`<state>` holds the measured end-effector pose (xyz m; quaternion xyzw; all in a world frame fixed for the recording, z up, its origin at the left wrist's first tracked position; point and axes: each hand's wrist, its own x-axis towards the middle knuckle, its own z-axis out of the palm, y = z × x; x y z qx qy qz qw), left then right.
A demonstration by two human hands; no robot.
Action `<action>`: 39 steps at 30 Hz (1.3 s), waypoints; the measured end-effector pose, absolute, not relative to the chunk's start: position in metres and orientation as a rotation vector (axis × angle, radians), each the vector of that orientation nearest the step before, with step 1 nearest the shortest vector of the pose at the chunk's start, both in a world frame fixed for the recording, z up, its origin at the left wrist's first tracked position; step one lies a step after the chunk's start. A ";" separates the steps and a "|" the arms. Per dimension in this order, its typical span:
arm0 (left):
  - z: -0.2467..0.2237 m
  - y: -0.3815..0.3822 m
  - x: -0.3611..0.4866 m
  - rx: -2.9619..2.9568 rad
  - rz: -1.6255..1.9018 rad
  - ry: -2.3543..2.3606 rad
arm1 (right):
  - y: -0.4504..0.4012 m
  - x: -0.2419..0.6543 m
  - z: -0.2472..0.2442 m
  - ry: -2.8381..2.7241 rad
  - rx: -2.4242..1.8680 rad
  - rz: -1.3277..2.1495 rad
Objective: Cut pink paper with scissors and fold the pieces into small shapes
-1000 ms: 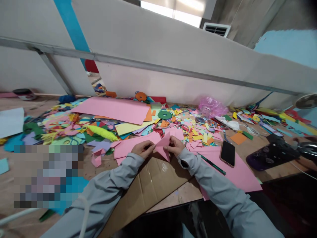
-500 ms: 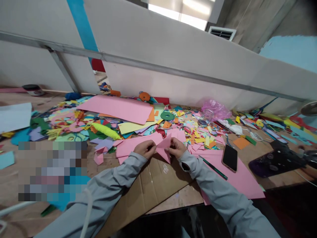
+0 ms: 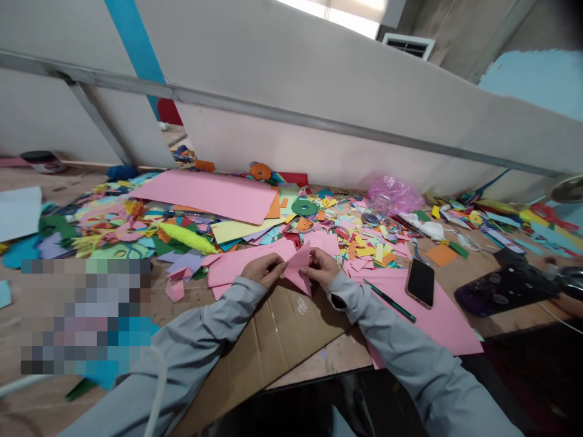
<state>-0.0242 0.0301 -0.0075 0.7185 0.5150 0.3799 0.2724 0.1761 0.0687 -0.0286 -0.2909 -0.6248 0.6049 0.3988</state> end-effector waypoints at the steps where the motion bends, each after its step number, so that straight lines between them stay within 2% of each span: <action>1: -0.008 0.030 -0.024 1.919 1.039 1.390 | 0.069 0.176 -0.029 -1.576 -0.746 1.526; 19: -0.007 0.029 -0.021 1.905 1.125 1.457 | 0.073 0.176 -0.026 -1.604 -0.769 1.440; 28: 0.008 0.040 -0.032 1.997 0.889 1.330 | 0.075 0.179 -0.002 -1.645 -0.726 1.329; 33: 0.027 0.026 -0.019 1.698 1.012 1.223 | 0.061 0.185 0.026 -1.693 -0.670 1.283; 39: 0.006 -0.003 -0.001 1.467 1.114 1.163 | 0.029 0.213 0.021 -1.659 -0.794 1.219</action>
